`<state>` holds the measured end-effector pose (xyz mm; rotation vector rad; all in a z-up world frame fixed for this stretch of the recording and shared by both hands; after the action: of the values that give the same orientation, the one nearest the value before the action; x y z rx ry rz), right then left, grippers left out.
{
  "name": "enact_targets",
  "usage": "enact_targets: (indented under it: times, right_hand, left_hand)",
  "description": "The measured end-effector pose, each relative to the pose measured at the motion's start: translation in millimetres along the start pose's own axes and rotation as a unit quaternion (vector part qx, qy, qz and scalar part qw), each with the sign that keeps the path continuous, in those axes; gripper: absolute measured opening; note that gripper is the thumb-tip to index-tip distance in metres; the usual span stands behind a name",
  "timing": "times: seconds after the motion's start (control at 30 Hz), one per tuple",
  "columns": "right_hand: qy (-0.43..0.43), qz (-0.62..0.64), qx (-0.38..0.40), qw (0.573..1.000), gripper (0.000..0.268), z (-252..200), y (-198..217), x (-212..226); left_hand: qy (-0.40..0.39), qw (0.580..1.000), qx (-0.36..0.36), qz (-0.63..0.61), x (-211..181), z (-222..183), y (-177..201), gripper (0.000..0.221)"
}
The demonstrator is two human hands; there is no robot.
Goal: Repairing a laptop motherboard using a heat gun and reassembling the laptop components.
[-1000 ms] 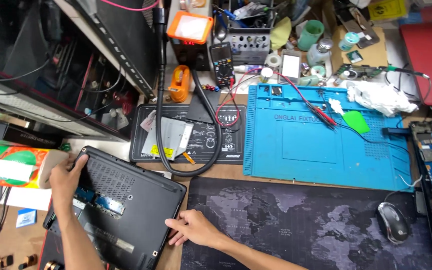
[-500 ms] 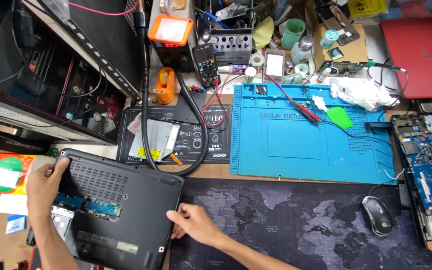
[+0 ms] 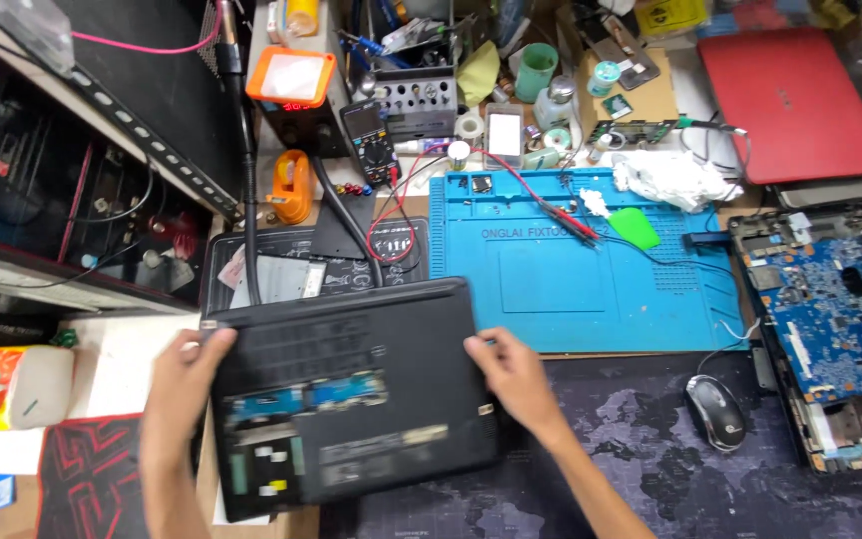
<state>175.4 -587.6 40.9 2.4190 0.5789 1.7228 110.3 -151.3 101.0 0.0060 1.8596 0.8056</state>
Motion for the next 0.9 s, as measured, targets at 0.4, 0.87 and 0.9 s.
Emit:
enact_targets:
  times: [0.4, 0.87, 0.9]
  right_hand:
    - [-0.050, -0.163, -0.181, 0.968, 0.037, -23, 147, -47]
    - [-0.127, -0.216, -0.175, 0.952, 0.048, -59, 174, -43]
    - [-0.134, -0.221, -0.176, 0.950, 0.050, -59, 174, -43]
  left_hand:
    - [-0.081, 0.994, 0.065, 0.020, -70, 8, -175, 0.054]
    - [-0.132, 0.979, 0.129, 0.084, -105, 31, -274, 0.051]
    - [-0.124, 0.980, 0.135, 0.077, -110, 30, -274, 0.051]
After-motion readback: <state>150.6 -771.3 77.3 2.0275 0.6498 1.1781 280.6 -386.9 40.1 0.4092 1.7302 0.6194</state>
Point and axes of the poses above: each hand's wrist, its own z-axis towards the middle knuckle, its own y-axis out of the back of the hand, x = y × z, the point moved 7 cm from there along z, towards the middle knuckle, and after that the axes turned 3 degrees about -z, right-handed, at the moved point
